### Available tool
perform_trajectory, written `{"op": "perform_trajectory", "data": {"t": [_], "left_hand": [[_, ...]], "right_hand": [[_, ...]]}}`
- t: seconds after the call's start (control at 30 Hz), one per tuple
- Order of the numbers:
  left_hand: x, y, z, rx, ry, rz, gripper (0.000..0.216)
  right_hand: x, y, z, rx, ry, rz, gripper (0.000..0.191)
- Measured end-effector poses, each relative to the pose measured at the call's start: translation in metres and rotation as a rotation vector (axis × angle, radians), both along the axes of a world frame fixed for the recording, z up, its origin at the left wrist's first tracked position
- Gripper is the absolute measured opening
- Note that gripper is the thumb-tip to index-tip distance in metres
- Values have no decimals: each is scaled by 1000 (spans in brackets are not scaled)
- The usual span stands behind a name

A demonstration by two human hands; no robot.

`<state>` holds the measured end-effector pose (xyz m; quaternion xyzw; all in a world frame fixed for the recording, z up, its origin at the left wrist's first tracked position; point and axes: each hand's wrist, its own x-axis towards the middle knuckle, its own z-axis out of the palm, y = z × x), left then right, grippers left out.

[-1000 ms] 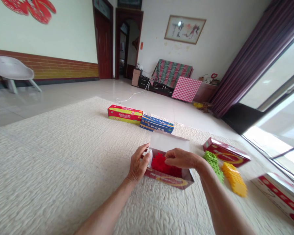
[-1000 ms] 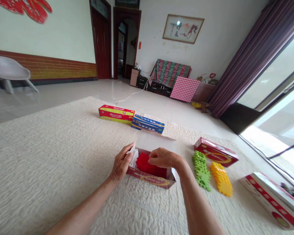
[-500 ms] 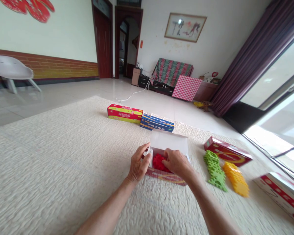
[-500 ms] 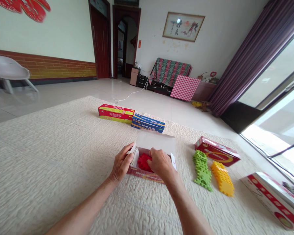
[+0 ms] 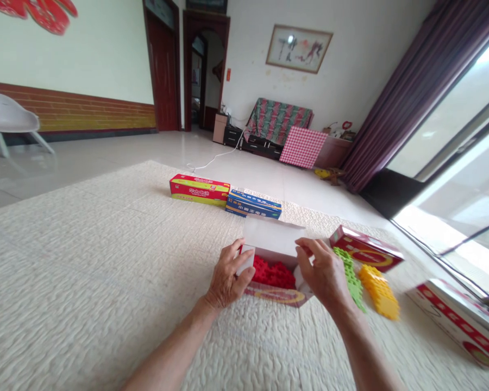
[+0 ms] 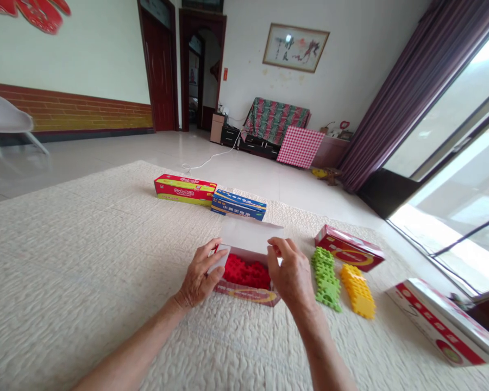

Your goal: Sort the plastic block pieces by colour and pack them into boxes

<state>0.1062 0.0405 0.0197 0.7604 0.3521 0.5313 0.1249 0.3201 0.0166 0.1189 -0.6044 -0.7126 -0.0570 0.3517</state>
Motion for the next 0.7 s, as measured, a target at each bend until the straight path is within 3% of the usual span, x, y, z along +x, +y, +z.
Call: {"op": "perform_trajectory", "data": {"t": [0.1, 0.17, 0.23, 0.3, 0.43, 0.57, 0.7], "left_hand": [[2, 0, -1, -28, -32, -7, 34], [3, 1, -1, -51, -80, -9, 33], [5, 2, -2, -95, -149, -11, 37], [6, 3, -3, -176, -223, -10, 47], [10, 4, -4, -361, -329, -16, 59], [13, 2, -2, -406, -375, -16, 57], [15, 2, -1, -414, -376, 7, 52]], "right_hand": [[29, -2, -19, -49, 134, -127, 31], [45, 2, -37, -162, 286, -172, 49], [54, 9, -52, -298, 493, -100, 64], [57, 15, -61, -390, 686, 68, 70], [49, 17, -58, -366, 861, 310, 69], [43, 0, -52, -285, 870, 338, 59], [43, -27, -52, -415, 848, 378, 59]]}}
